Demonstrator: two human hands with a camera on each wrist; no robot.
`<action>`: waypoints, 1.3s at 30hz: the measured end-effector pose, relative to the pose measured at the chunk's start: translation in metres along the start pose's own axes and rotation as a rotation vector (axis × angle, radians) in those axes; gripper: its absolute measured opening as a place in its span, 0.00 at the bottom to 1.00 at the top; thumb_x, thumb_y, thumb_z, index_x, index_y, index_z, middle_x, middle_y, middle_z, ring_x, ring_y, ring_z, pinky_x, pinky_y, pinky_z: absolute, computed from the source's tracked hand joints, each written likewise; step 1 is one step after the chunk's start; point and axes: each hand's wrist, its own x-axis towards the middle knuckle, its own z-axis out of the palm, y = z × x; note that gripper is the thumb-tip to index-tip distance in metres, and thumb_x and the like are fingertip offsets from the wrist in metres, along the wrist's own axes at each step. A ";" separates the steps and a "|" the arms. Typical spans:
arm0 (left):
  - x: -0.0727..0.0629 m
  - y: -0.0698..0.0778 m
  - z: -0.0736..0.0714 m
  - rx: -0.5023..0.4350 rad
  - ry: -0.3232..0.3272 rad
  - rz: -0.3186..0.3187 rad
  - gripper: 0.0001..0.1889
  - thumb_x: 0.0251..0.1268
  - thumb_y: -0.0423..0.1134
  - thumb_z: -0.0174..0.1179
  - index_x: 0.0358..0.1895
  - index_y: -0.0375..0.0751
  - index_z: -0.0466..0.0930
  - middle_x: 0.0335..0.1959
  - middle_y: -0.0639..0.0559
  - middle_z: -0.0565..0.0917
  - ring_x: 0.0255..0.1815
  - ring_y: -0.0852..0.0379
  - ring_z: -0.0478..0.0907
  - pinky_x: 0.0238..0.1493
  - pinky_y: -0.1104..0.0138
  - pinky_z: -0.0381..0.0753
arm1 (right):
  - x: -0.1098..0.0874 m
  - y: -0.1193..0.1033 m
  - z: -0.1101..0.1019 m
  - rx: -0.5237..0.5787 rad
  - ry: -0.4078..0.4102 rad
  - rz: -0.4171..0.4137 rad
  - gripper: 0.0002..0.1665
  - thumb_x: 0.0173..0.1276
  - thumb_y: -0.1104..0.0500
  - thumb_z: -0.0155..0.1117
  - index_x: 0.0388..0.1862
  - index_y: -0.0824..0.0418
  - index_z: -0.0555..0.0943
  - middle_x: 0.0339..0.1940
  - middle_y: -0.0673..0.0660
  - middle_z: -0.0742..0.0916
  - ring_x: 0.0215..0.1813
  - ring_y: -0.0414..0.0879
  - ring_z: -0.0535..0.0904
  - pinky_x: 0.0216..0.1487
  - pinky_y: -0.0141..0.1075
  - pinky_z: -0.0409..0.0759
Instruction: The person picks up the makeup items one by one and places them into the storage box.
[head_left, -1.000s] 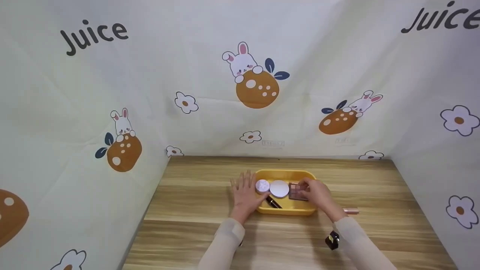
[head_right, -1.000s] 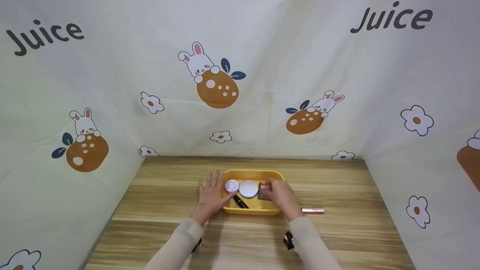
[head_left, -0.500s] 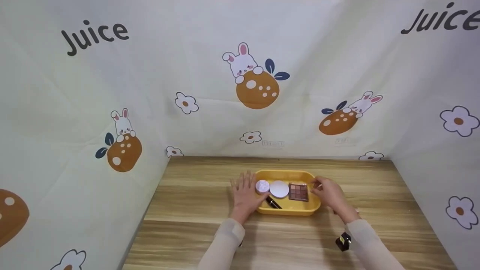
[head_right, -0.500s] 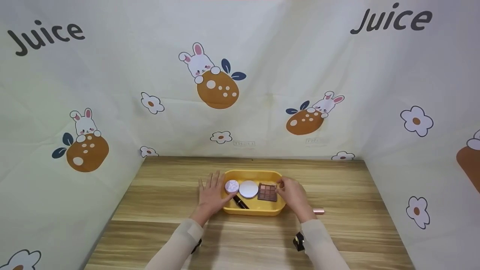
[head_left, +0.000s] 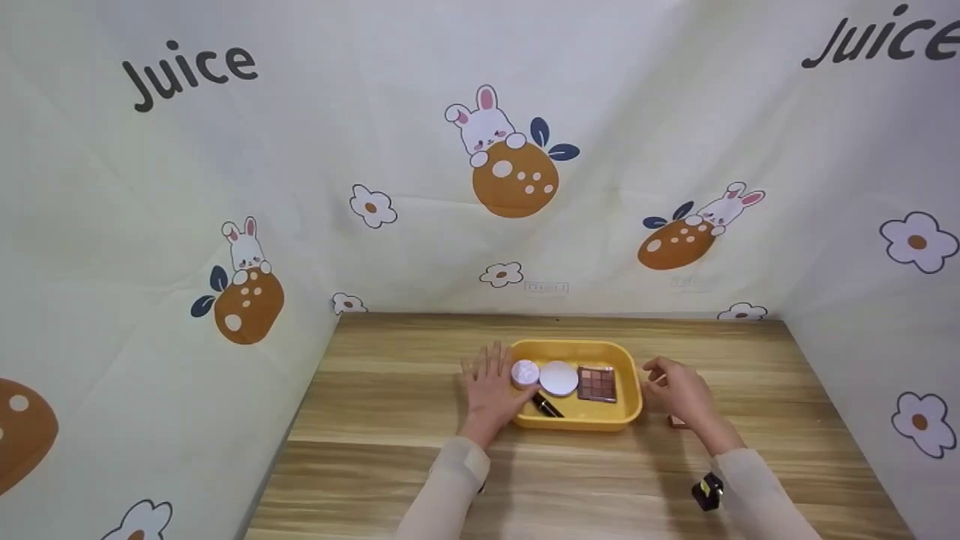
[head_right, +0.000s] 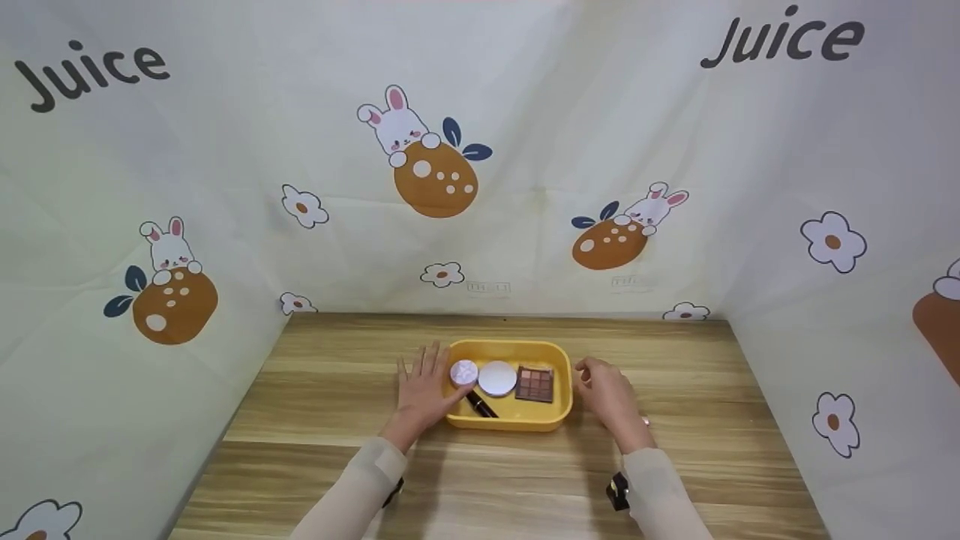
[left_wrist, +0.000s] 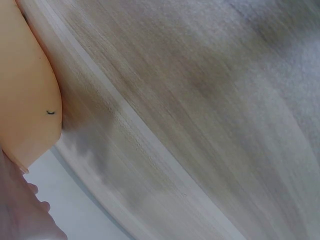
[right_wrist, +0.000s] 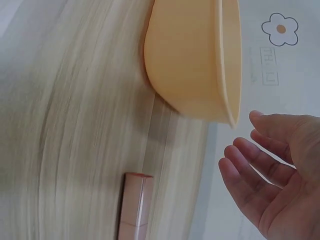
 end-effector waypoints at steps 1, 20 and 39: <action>0.000 0.000 0.000 -0.002 -0.001 -0.001 0.49 0.61 0.77 0.47 0.80 0.53 0.52 0.83 0.50 0.51 0.83 0.45 0.48 0.78 0.36 0.44 | -0.001 0.003 0.000 -0.004 -0.001 -0.003 0.15 0.65 0.64 0.66 0.50 0.68 0.82 0.40 0.63 0.88 0.42 0.56 0.87 0.47 0.53 0.85; 0.000 0.000 0.000 0.021 0.006 0.012 0.50 0.61 0.77 0.46 0.80 0.51 0.52 0.82 0.48 0.54 0.83 0.44 0.49 0.78 0.36 0.45 | -0.025 0.048 -0.006 -0.061 -0.031 -0.020 0.13 0.63 0.68 0.64 0.47 0.72 0.81 0.37 0.63 0.87 0.41 0.57 0.84 0.45 0.53 0.84; -0.001 0.001 -0.004 0.013 -0.014 0.009 0.49 0.62 0.76 0.46 0.80 0.52 0.52 0.83 0.49 0.50 0.83 0.44 0.47 0.78 0.36 0.42 | -0.043 0.068 0.000 -0.144 -0.010 -0.047 0.14 0.59 0.67 0.72 0.43 0.69 0.82 0.40 0.65 0.89 0.43 0.59 0.86 0.47 0.55 0.83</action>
